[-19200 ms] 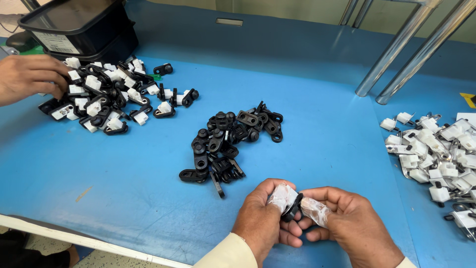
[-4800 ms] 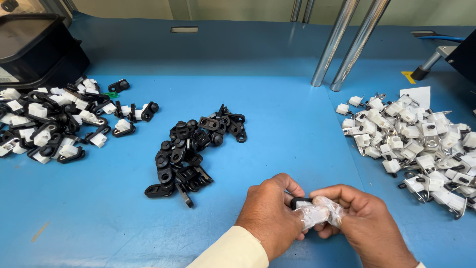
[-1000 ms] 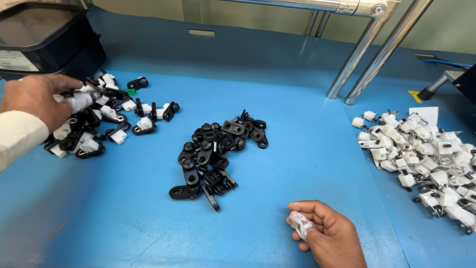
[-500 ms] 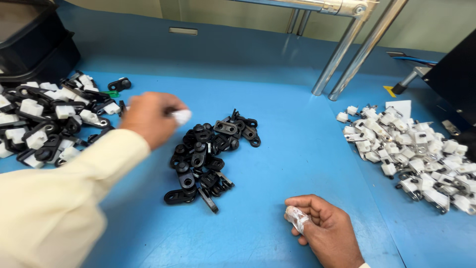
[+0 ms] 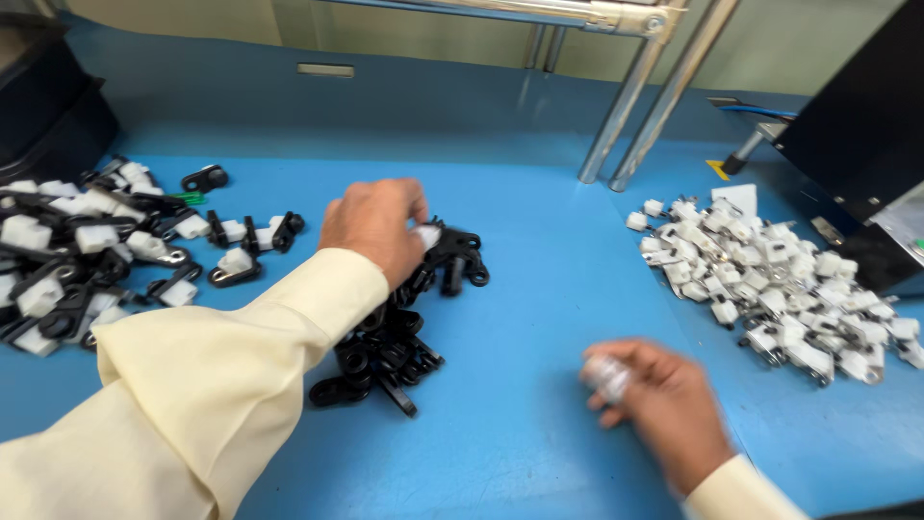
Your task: The person picks black plastic brackets and white plastic components from piles on a blue workbench, presses the white parts into the brackets by hand, and places each finished assembly onto the table in front of them.
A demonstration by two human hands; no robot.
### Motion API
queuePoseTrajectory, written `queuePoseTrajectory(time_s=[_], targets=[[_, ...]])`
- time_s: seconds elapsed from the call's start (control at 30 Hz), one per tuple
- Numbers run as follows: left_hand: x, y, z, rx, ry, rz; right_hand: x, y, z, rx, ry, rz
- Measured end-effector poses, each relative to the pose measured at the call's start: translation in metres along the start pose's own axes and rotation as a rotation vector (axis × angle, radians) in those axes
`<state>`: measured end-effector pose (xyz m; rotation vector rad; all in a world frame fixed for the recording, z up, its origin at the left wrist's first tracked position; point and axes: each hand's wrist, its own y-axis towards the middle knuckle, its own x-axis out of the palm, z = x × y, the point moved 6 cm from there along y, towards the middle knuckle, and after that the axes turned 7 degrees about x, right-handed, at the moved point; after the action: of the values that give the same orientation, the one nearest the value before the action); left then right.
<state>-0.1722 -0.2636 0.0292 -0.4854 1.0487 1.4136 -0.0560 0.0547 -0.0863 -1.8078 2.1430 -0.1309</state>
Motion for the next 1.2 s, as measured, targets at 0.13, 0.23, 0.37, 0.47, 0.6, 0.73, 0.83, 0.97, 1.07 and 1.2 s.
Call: queuePoseTrajectory(time_s=[0.13,0.23,0.37,0.47,0.6,0.73,0.83,0.97,1.07,1.2], targets=[[-0.008,-0.013,0.029,0.173,-0.21,0.135,-0.055,0.07,-0.068,-0.287,-0.636,0.291],[0.01,-0.041,0.049,0.088,-0.312,0.102,-0.074,0.132,-0.114,-0.413,-1.246,0.397],[0.047,-0.092,0.069,-0.16,-0.42,-0.108,-0.071,0.205,-0.119,-0.516,-1.56,0.063],[0.064,-0.115,0.084,-0.321,-0.438,-0.21,-0.082,0.244,-0.1,-0.406,-1.754,-0.014],[0.079,-0.125,0.11,-0.403,-0.399,-0.288,-0.111,0.27,-0.097,-0.392,-1.756,-0.046],[0.094,-0.118,0.14,-0.347,-0.261,-0.35,-0.126,0.271,-0.108,-0.463,-1.644,-0.097],[0.1,-0.112,0.153,-0.296,-0.175,-0.392,-0.126,0.249,-0.119,-0.455,-1.551,-0.053],[0.102,-0.114,0.162,-0.29,-0.101,-0.438,-0.125,0.189,-0.148,-0.59,-1.239,0.088],[0.107,-0.114,0.168,-0.37,-0.119,-0.493,-0.123,0.132,-0.129,-0.555,-0.957,0.095],[0.111,-0.113,0.183,-0.354,-0.105,-0.475,-0.123,0.064,-0.063,-0.331,-0.807,0.13]])
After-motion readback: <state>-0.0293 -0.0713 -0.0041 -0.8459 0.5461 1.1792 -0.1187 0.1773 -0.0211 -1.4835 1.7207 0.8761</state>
